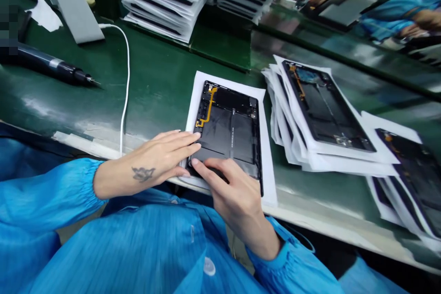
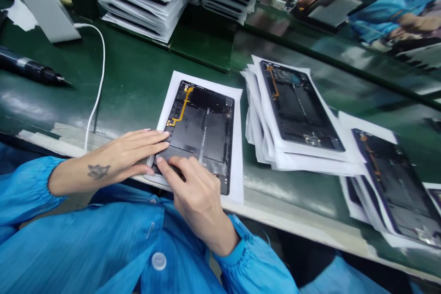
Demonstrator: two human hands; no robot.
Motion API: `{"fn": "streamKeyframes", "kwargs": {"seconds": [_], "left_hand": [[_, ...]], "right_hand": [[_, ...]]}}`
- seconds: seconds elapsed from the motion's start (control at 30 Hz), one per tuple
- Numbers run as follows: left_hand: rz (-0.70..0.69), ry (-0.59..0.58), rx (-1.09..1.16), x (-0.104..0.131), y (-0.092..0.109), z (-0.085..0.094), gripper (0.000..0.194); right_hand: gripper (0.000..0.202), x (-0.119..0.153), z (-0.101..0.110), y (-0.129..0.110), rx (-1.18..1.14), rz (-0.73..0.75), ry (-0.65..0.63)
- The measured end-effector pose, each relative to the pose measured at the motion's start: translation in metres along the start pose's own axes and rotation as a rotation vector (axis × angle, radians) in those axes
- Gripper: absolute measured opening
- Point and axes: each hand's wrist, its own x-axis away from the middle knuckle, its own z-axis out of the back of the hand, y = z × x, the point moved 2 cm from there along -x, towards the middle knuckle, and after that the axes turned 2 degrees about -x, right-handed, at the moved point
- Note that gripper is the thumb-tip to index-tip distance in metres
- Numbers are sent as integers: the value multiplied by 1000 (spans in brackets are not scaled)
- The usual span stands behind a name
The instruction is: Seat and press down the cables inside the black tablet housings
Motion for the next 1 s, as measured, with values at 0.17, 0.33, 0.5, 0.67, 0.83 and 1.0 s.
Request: {"fn": "streamKeyframes", "kwargs": {"seconds": [0.17, 0.33, 0.5, 0.67, 0.83, 1.0], "left_hand": [[-16, 30, -42, 0, 0, -3, 49], [-20, 31, -82, -2, 5, 0, 47], [-23, 64, -108, -1, 7, -1, 44], [-38, 40, -113, -1, 6, -1, 46], [-64, 49, -141, -1, 2, -5, 46], [-72, 45, -122, 0, -3, -7, 48]], "right_hand": [[35, 1, 1, -1, 29, 29, -24], [30, -8, 9, -6, 133, 128, -82], [33, -20, 16, -3, 146, 220, -204], [31, -20, 17, 5, 67, 256, -266], [25, -21, 17, -5, 194, 285, -258], [25, -25, 16, -4, 92, 236, -298]]}}
